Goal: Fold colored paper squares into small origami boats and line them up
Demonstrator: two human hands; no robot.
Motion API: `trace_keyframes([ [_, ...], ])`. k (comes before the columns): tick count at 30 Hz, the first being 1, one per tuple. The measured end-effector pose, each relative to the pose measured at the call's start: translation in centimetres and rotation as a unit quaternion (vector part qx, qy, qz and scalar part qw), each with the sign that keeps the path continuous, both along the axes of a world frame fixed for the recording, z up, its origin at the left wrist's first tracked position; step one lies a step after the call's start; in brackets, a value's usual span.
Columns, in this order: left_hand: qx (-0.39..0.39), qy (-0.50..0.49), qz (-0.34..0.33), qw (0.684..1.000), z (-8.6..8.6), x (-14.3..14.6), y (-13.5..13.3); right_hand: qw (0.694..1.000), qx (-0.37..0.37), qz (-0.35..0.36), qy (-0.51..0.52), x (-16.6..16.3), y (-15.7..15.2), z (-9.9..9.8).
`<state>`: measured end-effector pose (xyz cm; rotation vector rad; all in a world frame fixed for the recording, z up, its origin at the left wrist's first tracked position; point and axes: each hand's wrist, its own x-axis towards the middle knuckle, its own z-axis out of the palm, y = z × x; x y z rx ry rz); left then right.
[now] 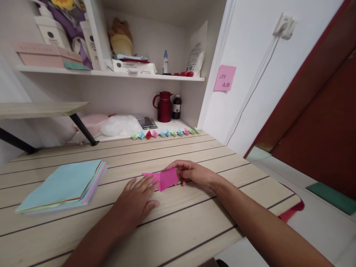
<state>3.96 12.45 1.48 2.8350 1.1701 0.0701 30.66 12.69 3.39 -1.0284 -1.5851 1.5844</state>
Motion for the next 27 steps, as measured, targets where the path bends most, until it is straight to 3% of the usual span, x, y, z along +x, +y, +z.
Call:
trace_keyframes([
  [3, 0.010, -0.006, 0.001, 1.000, 0.0, 0.1, -0.3, 0.999, 0.037, 0.019, -0.018, -0.4, 0.0, -0.3],
  [8, 0.012, -0.001, 0.002, 1.000, 1.2, 0.5, -1.3, 0.962, 0.246, -0.051, -0.107, -1.3, 0.2, -1.2],
  [10, 0.006, 0.011, 0.008, 1.000, 1.8, 0.8, -1.7, 0.948, 0.291, -0.057, -0.119, -1.5, 0.4, -1.5],
  [18, 0.001, 0.015, -0.008, 1.000, 1.7, 0.8, -1.5, 0.935, 0.305, -0.114, -0.144, -2.7, 1.6, -2.4],
  [27, -0.002, -0.004, -0.004, 1.000, 1.2, 0.4, -1.5, 0.922, 0.322, -0.001, -0.216, 0.1, 1.5, -1.3],
])
